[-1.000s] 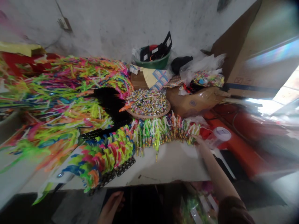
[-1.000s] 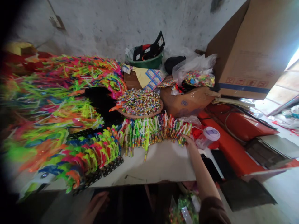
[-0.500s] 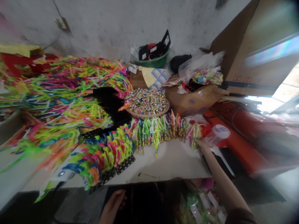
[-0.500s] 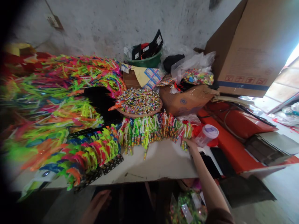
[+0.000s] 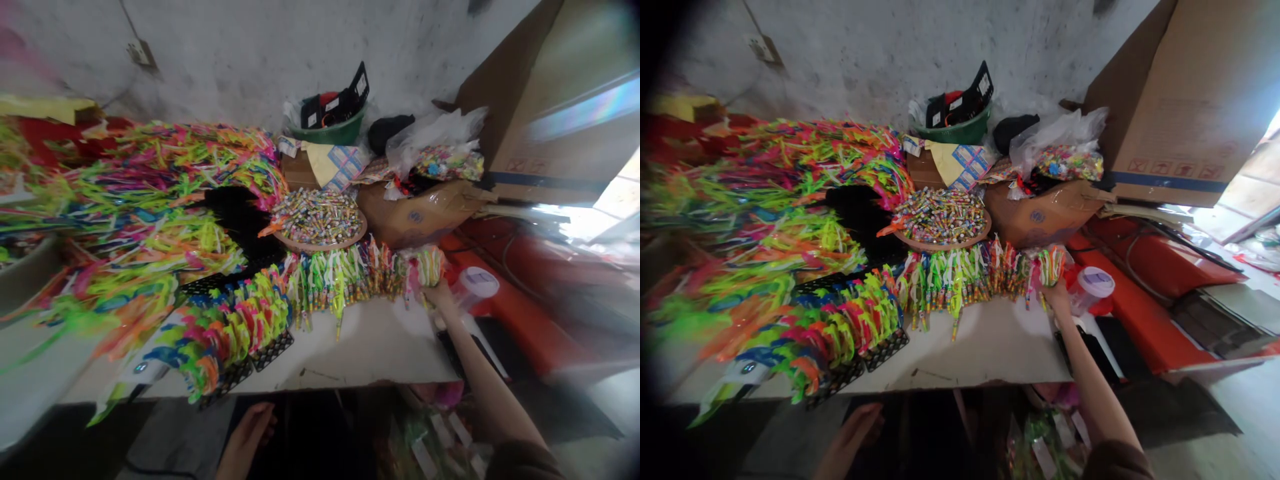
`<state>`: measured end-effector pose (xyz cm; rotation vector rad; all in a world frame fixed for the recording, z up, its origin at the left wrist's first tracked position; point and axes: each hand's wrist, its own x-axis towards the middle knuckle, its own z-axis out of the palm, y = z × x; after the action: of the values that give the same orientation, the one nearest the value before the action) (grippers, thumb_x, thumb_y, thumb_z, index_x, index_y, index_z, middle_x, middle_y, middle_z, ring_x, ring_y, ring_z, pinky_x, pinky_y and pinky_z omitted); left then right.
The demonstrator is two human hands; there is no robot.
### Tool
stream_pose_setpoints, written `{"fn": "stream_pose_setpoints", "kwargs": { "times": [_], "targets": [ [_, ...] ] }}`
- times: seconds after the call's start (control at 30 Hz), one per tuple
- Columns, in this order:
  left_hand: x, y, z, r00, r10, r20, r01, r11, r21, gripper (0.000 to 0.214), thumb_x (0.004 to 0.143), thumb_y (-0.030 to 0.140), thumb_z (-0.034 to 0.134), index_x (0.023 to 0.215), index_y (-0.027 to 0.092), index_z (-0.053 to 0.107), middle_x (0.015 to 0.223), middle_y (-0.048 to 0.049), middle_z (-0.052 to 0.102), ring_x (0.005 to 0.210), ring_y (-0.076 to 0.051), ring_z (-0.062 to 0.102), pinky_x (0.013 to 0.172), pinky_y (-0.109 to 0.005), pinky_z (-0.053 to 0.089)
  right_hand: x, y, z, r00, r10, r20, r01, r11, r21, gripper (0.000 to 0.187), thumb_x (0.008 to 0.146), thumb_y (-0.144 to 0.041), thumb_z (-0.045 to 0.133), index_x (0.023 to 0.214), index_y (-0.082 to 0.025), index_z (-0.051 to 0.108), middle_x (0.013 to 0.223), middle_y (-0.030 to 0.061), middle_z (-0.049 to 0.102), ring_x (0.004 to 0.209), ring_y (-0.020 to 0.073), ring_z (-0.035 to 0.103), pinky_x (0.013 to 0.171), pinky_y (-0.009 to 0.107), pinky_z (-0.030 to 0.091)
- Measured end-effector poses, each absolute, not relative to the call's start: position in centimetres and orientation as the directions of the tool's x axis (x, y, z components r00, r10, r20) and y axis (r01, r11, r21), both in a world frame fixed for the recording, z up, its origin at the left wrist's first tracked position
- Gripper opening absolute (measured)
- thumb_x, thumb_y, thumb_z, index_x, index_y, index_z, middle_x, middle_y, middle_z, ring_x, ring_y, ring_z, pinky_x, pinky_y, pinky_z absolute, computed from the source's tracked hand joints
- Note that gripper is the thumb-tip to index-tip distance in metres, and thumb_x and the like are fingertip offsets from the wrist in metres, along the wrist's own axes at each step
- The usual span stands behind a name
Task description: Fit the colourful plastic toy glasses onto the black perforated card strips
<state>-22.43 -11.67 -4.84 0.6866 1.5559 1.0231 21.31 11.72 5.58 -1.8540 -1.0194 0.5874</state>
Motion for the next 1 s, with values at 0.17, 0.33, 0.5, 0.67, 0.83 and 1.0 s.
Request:
{"fn": "stream_pose_setpoints", "kwargs": {
  "times": [0.17, 0.33, 0.5, 0.67, 0.83, 1.0],
  "targets": [
    [-21.6, -11.3, -4.8, -0.148, 0.887, -0.438, -0.125, 0.423, 0.898, 0.053, 0.051, 0.064, 0.067, 0.076, 0.018, 0.063, 0.061, -0.0012, 0.065, 0.057, -0.018, 0.060, 0.054, -0.027, 0.047, 18.8, 9.0, 7.4, 0.412, 0.910, -0.042, 0.298, -0.178, -0.938, 0.027, 0.053, -0.029, 0.068, 0.075, -0.018, 0.056, 0.073, 0.0059, 0.067, 0.072, 0.0228, 0.063, 0.056, 0.028, 0.049],
    [-17.5, -10.6, -3.1, -0.024, 0.906, -0.423, -0.310, 0.396, 0.865, 0.055, 0.054, 0.056, 0.071, 0.091, 0.017, 0.060, 0.074, -0.0053, 0.068, 0.062, -0.018, 0.062, 0.056, -0.029, 0.048, 11.4, 1.5, 7.1, 0.251, 0.958, -0.139, 0.021, -0.149, -0.989, 0.033, 0.054, -0.036, 0.072, 0.080, -0.020, 0.058, 0.080, 0.0042, 0.069, 0.076, 0.0220, 0.065, 0.060, 0.027, 0.052],
    [-12.8, -11.1, 0.6, 0.154, 0.969, -0.191, -0.496, 0.243, 0.834, 0.077, 0.051, 0.041, 0.080, 0.119, 0.022, 0.049, 0.112, -0.0128, 0.061, 0.102, -0.027, 0.058, 0.082, -0.038, 0.047, 2.7, -6.9, 4.9, 0.018, 0.968, -0.250, -0.076, -0.248, -0.966, 0.043, 0.056, -0.036, 0.076, 0.093, -0.022, 0.058, 0.090, 0.0031, 0.069, 0.082, 0.0219, 0.065, 0.071, 0.030, 0.053],
    [-12.7, -12.6, 2.9, 0.172, 0.935, -0.310, -0.534, 0.353, 0.768, 0.067, 0.050, 0.028, 0.082, 0.112, 0.018, 0.057, 0.108, -0.0105, 0.066, 0.103, -0.029, 0.058, 0.092, -0.039, 0.043, -2.0, -11.2, 3.6, -0.175, 0.966, -0.190, -0.069, -0.205, -0.976, 0.067, 0.058, -0.022, 0.075, 0.119, -0.025, 0.048, 0.106, 0.0040, 0.064, 0.093, 0.0223, 0.062, 0.082, 0.032, 0.051],
    [-14.2, -14.0, 3.7, 0.044, 0.918, -0.393, -0.569, 0.347, 0.746, 0.060, 0.052, 0.026, 0.082, 0.107, 0.015, 0.061, 0.098, -0.0088, 0.070, 0.095, -0.027, 0.062, 0.085, -0.034, 0.046, -3.4, -13.0, 3.8, -0.326, 0.942, -0.083, 0.041, -0.074, -0.996, 0.083, 0.063, -0.010, 0.066, 0.136, -0.027, 0.030, 0.125, 0.0049, 0.054, 0.111, 0.0232, 0.053, 0.096, 0.035, 0.042],
    [-15.1, -15.4, 5.0, -0.070, 0.888, -0.455, -0.609, 0.323, 0.724, 0.050, 0.051, 0.029, 0.081, 0.096, 0.013, 0.066, 0.089, -0.0073, 0.071, 0.081, -0.022, 0.064, 0.074, -0.028, 0.049, -3.8, -14.7, 4.6, -0.383, 0.919, -0.093, 0.132, -0.045, -0.990, 0.067, 0.076, -0.022, 0.059, 0.137, -0.024, 0.031, 0.138, 0.0039, 0.040, 0.126, 0.0206, 0.036, 0.105, 0.035, 0.030]
  ]
}}
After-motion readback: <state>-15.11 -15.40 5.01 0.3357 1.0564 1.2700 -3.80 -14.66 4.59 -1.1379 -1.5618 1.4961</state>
